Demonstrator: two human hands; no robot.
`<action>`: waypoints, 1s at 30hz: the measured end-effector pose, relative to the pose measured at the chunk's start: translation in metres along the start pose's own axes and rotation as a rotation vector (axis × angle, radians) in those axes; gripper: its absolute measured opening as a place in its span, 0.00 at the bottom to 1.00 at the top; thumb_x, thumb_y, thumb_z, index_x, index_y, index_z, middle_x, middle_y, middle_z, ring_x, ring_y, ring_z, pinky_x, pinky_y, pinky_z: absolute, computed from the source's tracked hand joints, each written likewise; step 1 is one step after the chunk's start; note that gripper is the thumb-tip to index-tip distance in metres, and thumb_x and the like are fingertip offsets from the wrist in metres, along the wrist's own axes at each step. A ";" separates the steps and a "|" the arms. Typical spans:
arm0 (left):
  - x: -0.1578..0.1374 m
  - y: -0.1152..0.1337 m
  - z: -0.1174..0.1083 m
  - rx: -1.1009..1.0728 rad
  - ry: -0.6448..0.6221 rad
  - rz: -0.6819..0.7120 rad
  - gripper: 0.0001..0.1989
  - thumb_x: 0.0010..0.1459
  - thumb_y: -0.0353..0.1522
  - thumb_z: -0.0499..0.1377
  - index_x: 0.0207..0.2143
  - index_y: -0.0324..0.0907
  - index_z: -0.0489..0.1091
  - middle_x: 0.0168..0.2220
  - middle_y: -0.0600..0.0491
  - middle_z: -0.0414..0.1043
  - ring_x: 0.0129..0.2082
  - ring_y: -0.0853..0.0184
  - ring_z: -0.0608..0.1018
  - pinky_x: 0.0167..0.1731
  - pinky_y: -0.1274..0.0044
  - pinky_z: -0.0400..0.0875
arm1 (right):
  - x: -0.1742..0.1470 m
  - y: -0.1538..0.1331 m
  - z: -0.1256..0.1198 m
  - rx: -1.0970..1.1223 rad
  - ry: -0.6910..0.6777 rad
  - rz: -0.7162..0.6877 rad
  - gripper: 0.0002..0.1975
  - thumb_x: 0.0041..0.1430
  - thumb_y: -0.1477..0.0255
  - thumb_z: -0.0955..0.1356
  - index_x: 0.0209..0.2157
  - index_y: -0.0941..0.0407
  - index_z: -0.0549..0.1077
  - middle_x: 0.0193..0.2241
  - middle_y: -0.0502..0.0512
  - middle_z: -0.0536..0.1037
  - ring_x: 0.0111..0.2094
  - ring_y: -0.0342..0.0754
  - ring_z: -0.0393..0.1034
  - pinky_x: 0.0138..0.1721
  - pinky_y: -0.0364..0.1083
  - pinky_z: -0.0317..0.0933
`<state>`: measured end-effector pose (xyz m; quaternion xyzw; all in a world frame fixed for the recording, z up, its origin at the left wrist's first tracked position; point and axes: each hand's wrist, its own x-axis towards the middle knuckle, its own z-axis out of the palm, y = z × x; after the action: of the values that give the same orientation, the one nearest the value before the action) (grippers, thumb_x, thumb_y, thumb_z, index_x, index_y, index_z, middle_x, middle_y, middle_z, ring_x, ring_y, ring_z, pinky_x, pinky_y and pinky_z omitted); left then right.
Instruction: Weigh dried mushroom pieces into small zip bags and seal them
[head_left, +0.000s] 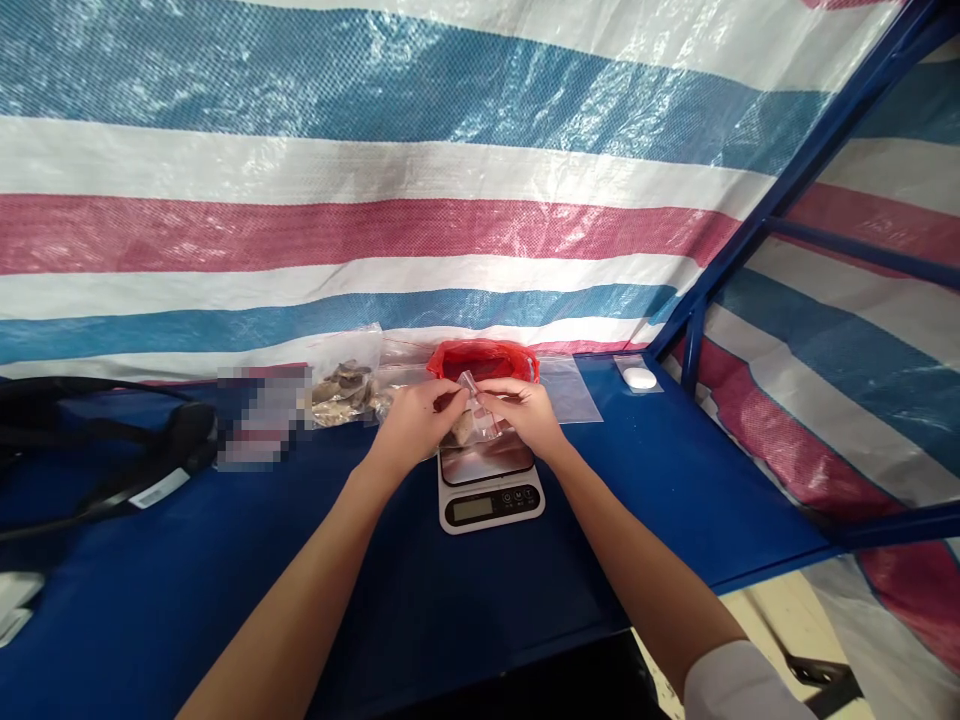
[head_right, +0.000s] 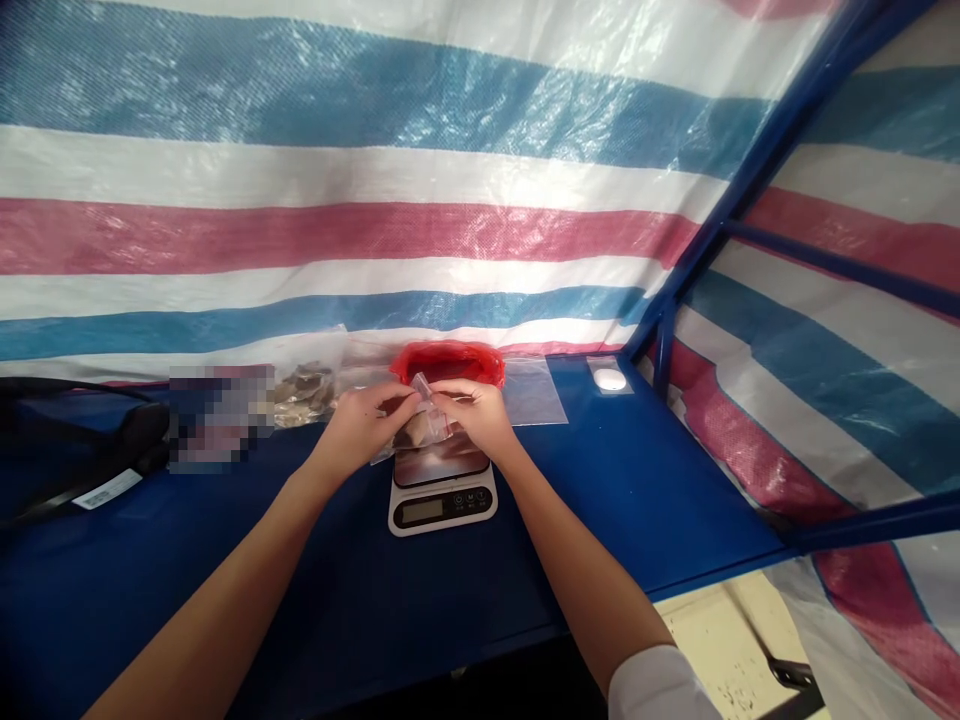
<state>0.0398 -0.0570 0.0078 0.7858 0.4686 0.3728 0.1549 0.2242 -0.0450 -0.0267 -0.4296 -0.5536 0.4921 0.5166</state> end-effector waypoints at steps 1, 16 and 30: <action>0.003 0.001 -0.001 -0.002 -0.025 -0.042 0.14 0.63 0.39 0.56 0.32 0.41 0.77 0.27 0.54 0.78 0.26 0.68 0.75 0.31 0.77 0.67 | 0.000 0.001 0.000 0.000 -0.009 0.004 0.19 0.49 0.59 0.76 0.40 0.54 0.82 0.39 0.55 0.84 0.36 0.52 0.80 0.34 0.48 0.76; 0.030 -0.006 0.000 -0.247 -0.178 -0.289 0.19 0.56 0.44 0.60 0.20 0.41 0.74 0.21 0.54 0.73 0.22 0.69 0.70 0.26 0.77 0.62 | -0.004 0.011 -0.013 -0.100 -0.103 0.031 0.17 0.57 0.59 0.73 0.44 0.53 0.83 0.40 0.54 0.85 0.39 0.52 0.80 0.36 0.48 0.76; 0.025 -0.016 -0.009 -0.471 -0.164 -0.430 0.18 0.53 0.44 0.64 0.23 0.38 0.76 0.21 0.53 0.72 0.22 0.70 0.70 0.23 0.78 0.63 | 0.024 -0.023 -0.014 -0.237 -0.412 0.026 0.16 0.58 0.59 0.72 0.41 0.56 0.83 0.38 0.55 0.83 0.38 0.50 0.78 0.32 0.44 0.76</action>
<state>0.0305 -0.0285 0.0154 0.6388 0.5108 0.3649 0.4448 0.2361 -0.0237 -0.0009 -0.3850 -0.6955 0.5076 0.3322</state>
